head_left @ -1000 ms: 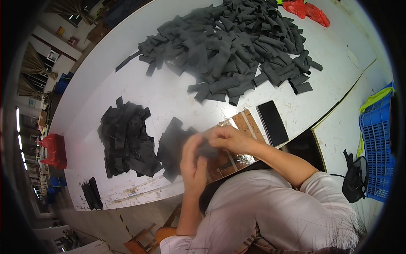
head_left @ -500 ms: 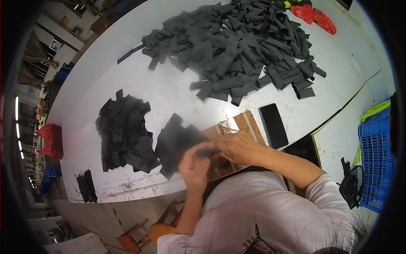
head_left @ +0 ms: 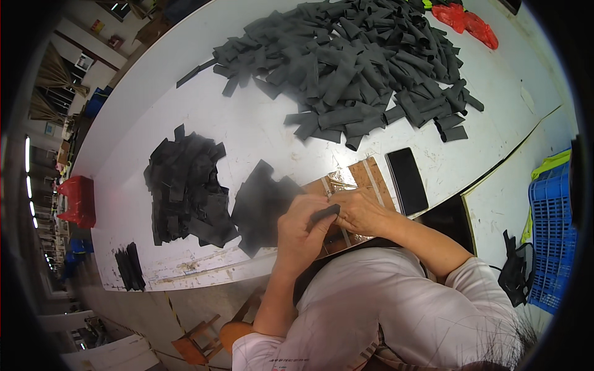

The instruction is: Assembling foam padding components at a workbench in a factory production area.

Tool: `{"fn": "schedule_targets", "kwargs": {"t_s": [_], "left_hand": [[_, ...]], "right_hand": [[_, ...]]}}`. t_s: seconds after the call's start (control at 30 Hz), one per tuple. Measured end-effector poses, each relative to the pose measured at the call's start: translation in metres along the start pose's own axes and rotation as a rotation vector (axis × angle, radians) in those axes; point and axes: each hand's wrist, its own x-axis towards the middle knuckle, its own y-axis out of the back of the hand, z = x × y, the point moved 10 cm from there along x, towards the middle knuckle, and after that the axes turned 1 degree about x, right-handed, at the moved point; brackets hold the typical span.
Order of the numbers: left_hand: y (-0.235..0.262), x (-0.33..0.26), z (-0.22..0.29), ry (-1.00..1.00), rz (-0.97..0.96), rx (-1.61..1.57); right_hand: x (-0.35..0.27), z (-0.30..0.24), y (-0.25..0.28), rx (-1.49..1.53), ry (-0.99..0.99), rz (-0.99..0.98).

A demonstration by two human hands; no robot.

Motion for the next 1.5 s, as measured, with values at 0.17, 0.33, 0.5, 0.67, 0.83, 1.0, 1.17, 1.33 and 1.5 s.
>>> {"fn": "schedule_targets", "kwargs": {"t_s": [0.17, 0.33, 0.5, 0.67, 0.83, 1.0, 1.17, 1.33, 1.5], "left_hand": [[0.006, -0.005, 0.002, 0.091, 0.092, -0.184], [0.029, -0.014, 0.006, -0.082, 0.265, -0.474], [0.045, -0.029, -0.029, 0.120, 0.464, -0.798], [0.041, -0.032, -0.027, 0.109, 0.453, -0.738], [0.038, -0.029, -0.018, 0.074, 0.379, -0.609], [0.060, -0.020, -0.052, 0.155, 0.456, -0.275], [0.120, 0.007, -0.152, 0.267, 0.599, 0.540], [0.118, 0.034, -0.225, 0.576, 0.265, 0.824], [0.105, 0.043, -0.253, 0.655, 0.025, 0.790]], "right_hand": [[0.001, 0.008, -0.004, 0.020, -0.052, -0.020], [0.012, -0.010, 0.008, -0.100, -0.059, -0.093], [0.013, -0.018, 0.003, -0.197, -0.035, -0.130], [0.008, -0.004, -0.015, -0.168, -0.096, -0.180], [0.001, -0.008, -0.010, -0.112, -0.028, -0.009], [0.017, -0.012, 0.003, -0.157, -0.050, -0.127], [0.072, 0.037, 0.074, 0.532, -0.329, 0.232], [0.010, 0.076, 0.040, 0.651, -0.590, 0.228], [-0.038, 0.072, -0.005, 0.688, -0.728, 0.074]]}}
